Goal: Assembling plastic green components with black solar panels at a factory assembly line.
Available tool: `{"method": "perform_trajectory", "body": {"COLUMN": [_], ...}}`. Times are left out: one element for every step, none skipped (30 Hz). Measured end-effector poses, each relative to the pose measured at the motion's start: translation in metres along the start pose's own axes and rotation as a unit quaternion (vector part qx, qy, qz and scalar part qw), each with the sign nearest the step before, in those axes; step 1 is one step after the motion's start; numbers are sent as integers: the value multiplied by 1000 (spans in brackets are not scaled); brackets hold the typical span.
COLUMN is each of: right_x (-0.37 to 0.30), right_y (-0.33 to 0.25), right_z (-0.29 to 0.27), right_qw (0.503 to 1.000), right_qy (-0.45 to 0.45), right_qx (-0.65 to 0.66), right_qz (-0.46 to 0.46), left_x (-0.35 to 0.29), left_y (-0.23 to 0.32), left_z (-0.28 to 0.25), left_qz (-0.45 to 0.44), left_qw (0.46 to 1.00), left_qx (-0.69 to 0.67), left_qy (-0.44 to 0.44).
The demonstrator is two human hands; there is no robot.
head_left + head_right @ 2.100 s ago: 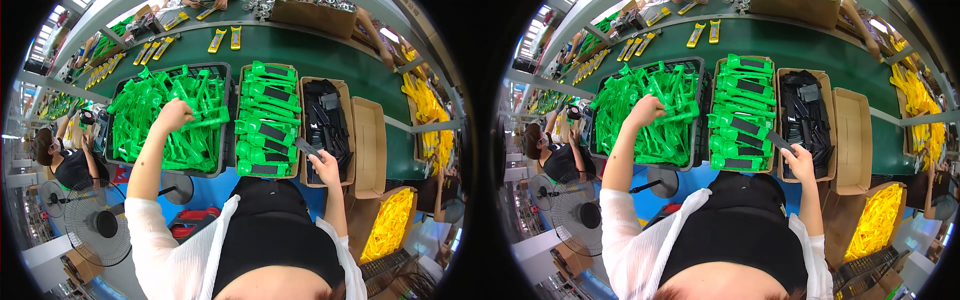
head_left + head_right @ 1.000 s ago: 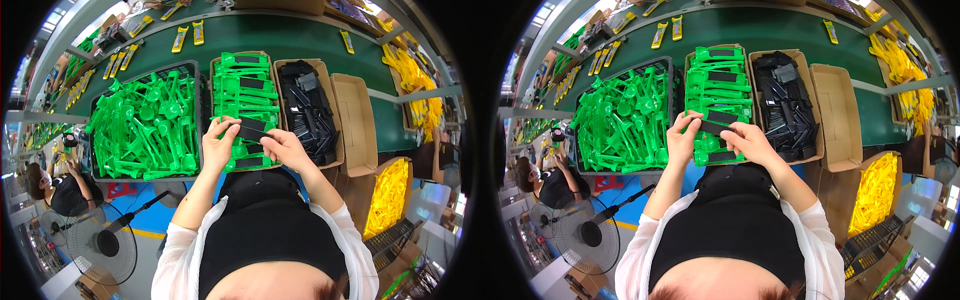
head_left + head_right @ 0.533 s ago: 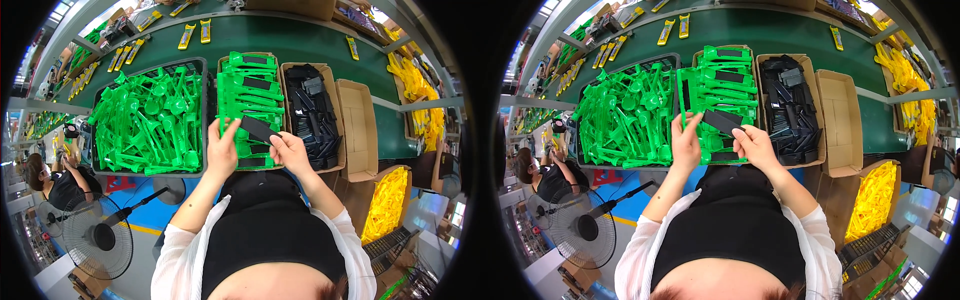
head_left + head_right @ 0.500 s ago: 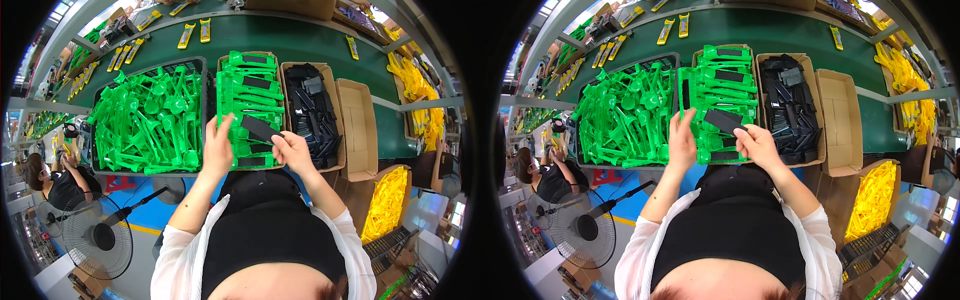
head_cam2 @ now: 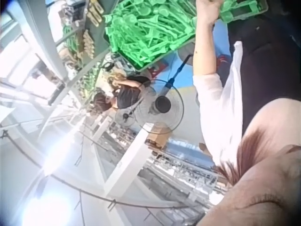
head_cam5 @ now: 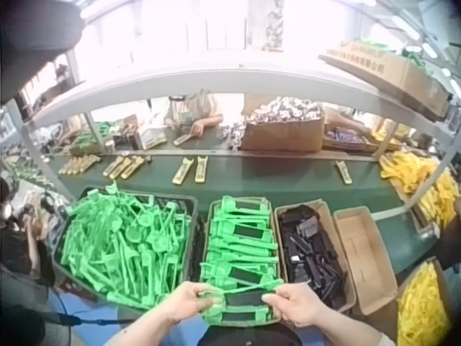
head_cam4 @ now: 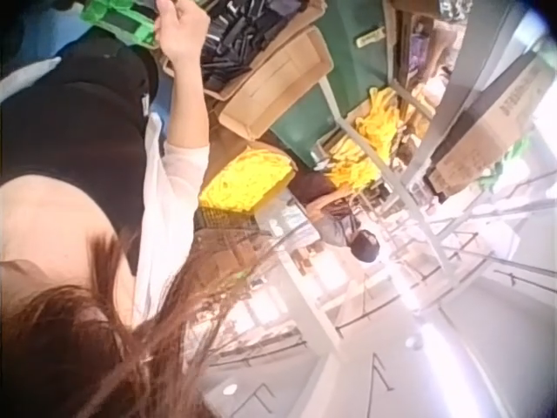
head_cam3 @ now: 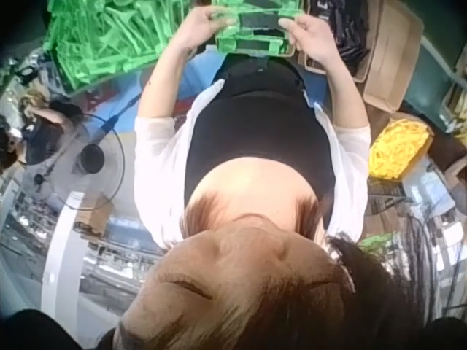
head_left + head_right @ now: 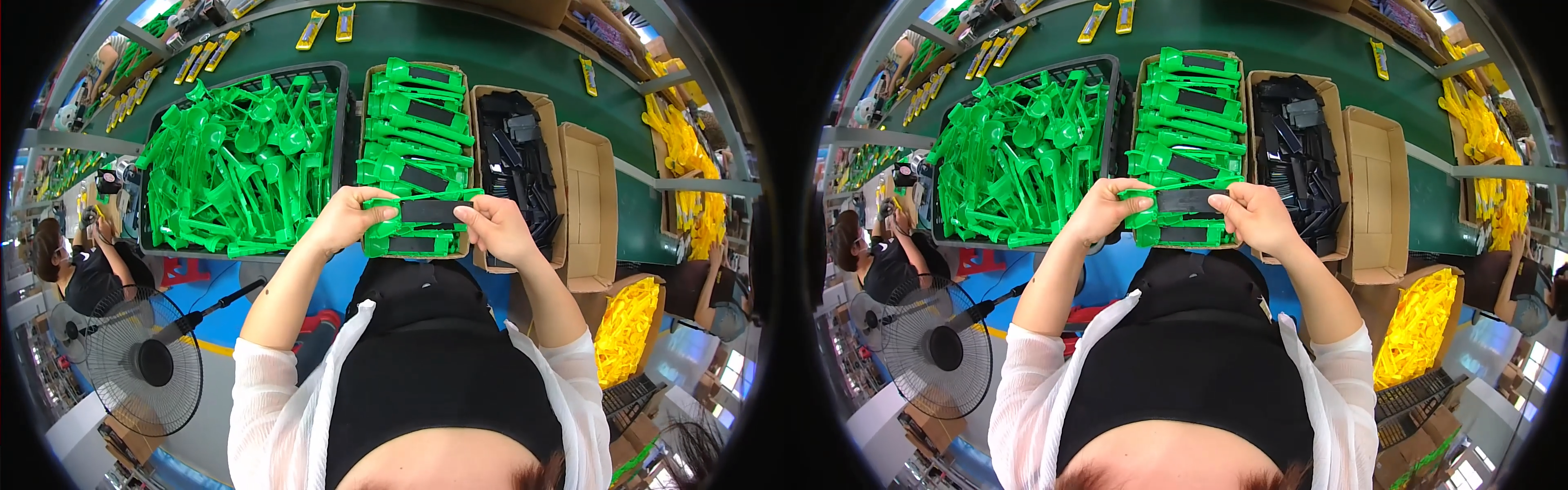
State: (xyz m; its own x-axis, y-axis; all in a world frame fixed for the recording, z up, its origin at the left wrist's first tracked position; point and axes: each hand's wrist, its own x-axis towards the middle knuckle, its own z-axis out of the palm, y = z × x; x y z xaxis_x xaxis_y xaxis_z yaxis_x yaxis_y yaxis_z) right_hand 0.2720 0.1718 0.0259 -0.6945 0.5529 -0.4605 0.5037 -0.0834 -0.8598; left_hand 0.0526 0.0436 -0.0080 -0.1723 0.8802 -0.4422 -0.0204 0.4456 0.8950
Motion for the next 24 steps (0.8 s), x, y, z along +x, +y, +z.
{"method": "perform_trajectory", "body": {"right_x": [-1,-2,-2,-3,-3,-3,-3,-2,0,5,9,10,11,11,11,8,9,12,18,17,16,13,13,13], "right_y": [-2,-3,-3,-2,-1,-2,-4,-5,-4,-3,0,5,9,13,15,2,5,13,17,18,17,15,16,18], "right_z": [1,2,2,3,4,5,8,10,11,11,11,12,13,14,15,14,12,7,6,1,-3,1,3,6], "right_qw": [999,998,998,996,993,993,991,989,989,988,986,983,983,950,899,900,902,904,952,984,995,994,993,991], "right_qy": [13,26,24,35,45,44,52,59,60,62,65,78,78,125,169,185,210,235,178,98,17,44,60,76], "right_qx": [-30,-60,-60,-85,-109,-110,-122,-133,-133,-141,-150,-164,-164,-282,-394,-392,-371,-350,-234,-146,-54,-57,-70,-83], "right_qz": [4,8,9,8,8,9,11,13,15,22,29,8,9,-42,-93,-43,-59,-74,-86,0,86,88,77,66], "left_x": [-1,-1,0,0,0,-1,-1,-2,-2,-1,1,2,2,3,4,5,5,5,6,6,4,0,-2,7], "left_y": [-1,-3,-5,-6,-5,-2,0,-1,-1,-1,-5,-7,-9,-12,-16,-19,-20,-19,-18,-15,-11,2,8,-8], "left_z": [0,0,-1,-1,-1,0,1,2,2,3,4,5,6,7,7,6,5,4,4,5,7,12,17,22], "left_qz": [-6,-7,-8,-9,-10,-22,-34,-34,-41,-47,-42,-42,-23,-5,-6,-1,3,4,36,67,67,51,35,81], "left_qw": [1000,1000,1000,1000,1000,999,999,999,996,990,994,994,996,997,997,999,1000,1000,998,995,995,998,994,987], "left_qx": [-21,-22,-13,-3,-4,-9,-13,-14,-72,-128,-98,-97,-89,-81,-81,-42,-3,-4,-28,-53,-54,27,107,134], "left_qy": [-7,-6,-12,-19,-19,-21,-24,-25,-28,-32,-18,-20,-12,-4,-5,-14,-23,-23,-37,-51,-53,-27,-1,32]}}
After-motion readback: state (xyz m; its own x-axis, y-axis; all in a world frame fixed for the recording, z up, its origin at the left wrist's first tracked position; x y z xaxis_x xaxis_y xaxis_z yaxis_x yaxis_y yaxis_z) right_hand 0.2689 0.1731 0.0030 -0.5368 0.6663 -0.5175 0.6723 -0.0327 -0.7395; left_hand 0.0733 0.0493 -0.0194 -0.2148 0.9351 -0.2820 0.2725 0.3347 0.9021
